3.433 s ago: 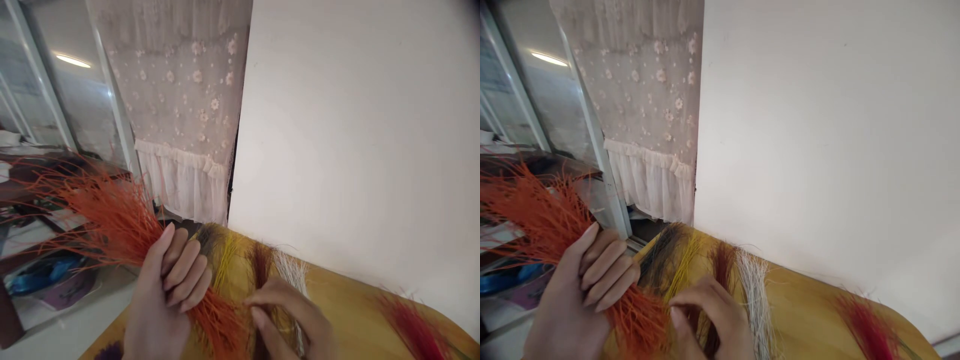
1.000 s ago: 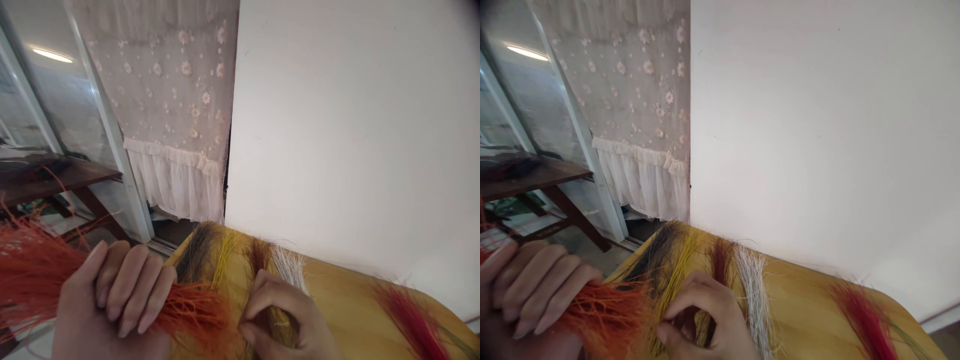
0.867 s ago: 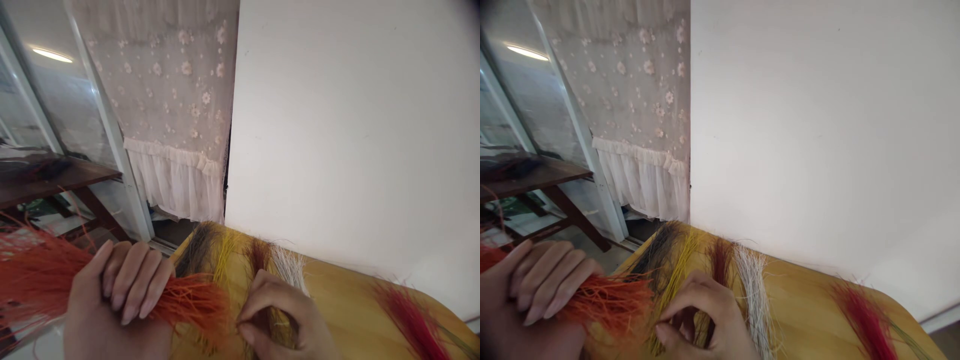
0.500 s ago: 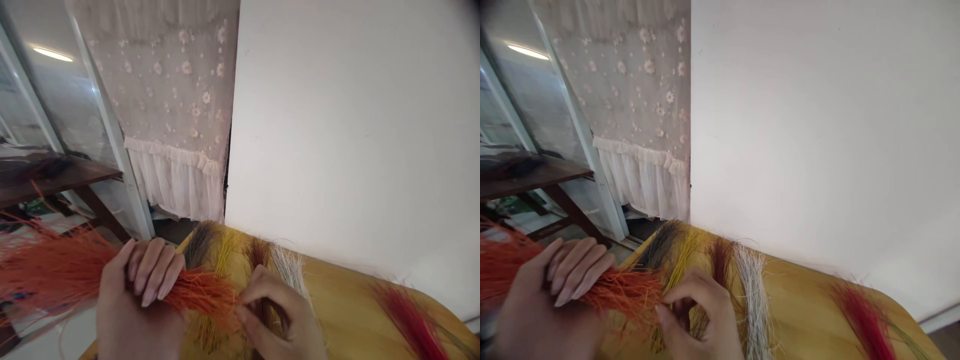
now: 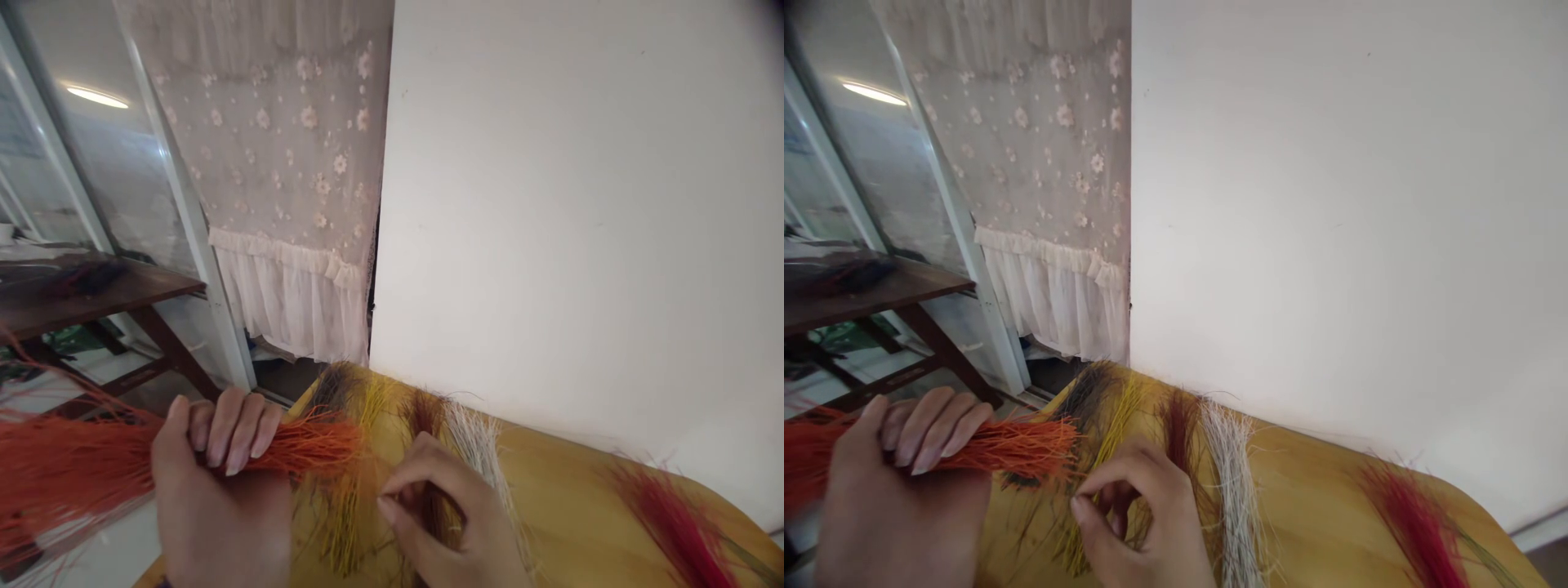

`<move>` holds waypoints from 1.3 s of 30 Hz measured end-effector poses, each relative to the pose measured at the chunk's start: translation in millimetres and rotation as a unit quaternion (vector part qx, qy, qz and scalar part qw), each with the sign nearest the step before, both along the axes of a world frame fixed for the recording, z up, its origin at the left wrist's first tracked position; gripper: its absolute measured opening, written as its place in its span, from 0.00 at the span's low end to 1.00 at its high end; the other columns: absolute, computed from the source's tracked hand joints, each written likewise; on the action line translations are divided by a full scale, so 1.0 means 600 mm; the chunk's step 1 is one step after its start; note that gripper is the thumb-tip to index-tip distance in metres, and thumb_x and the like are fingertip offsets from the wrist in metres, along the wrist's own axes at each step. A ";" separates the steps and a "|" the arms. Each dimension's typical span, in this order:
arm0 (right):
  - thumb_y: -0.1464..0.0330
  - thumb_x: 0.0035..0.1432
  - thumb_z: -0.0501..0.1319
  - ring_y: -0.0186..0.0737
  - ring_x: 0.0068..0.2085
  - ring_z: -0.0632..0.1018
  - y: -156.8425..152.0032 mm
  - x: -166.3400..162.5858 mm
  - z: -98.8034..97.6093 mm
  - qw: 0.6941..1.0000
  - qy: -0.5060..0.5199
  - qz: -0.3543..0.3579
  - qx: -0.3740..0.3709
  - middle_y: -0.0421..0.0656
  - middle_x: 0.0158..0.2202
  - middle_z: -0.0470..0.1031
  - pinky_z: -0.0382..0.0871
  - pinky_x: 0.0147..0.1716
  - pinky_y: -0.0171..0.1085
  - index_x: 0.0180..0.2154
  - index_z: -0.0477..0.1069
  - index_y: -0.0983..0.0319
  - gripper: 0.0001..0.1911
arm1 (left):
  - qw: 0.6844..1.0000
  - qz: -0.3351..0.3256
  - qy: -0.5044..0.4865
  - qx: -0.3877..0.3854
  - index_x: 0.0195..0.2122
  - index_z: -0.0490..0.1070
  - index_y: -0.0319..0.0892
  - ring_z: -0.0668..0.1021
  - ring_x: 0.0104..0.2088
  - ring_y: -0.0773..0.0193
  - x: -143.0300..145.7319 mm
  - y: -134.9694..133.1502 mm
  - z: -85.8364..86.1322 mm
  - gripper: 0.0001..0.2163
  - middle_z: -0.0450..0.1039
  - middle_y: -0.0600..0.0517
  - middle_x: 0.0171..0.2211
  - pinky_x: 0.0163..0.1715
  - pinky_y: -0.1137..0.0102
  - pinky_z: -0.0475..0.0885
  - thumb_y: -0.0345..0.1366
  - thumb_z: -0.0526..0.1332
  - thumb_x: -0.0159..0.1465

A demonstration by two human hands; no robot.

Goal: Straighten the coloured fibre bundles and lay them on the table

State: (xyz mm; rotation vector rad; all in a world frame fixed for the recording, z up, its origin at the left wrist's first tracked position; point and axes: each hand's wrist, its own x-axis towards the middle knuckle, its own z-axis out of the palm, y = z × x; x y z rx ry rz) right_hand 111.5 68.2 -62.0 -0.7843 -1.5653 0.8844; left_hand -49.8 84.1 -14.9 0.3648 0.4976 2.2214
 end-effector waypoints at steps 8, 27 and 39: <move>0.74 0.54 0.60 0.31 0.24 0.69 -0.014 -0.018 0.005 0.988 -0.046 -0.129 0.077 0.38 0.24 0.65 0.63 0.23 0.33 0.29 0.73 0.59 0.06 | 0.998 0.032 -0.048 0.019 0.21 0.48 0.41 0.51 0.15 0.75 0.013 -0.021 0.016 0.18 0.45 0.62 0.16 0.15 0.79 0.56 0.29 0.59 0.61; 0.75 0.49 0.61 0.29 0.20 0.64 -0.013 -0.023 -0.002 0.990 -0.092 -0.105 0.010 0.35 0.21 0.62 0.56 0.20 0.30 0.22 0.69 0.60 0.07 | 0.999 0.028 -0.023 0.036 0.21 0.48 0.41 0.51 0.15 0.75 0.017 -0.031 0.014 0.18 0.45 0.62 0.16 0.16 0.78 0.56 0.28 0.58 0.61; 0.71 0.51 0.61 0.33 0.25 0.70 -0.004 0.004 0.012 0.992 -0.100 -0.062 -0.041 0.37 0.23 0.67 0.63 0.25 0.31 0.24 0.71 0.59 0.05 | 0.999 0.031 -0.017 0.008 0.19 0.46 0.40 0.45 0.15 0.74 0.006 -0.006 0.021 0.18 0.39 0.61 0.16 0.12 0.78 0.47 0.27 0.54 0.62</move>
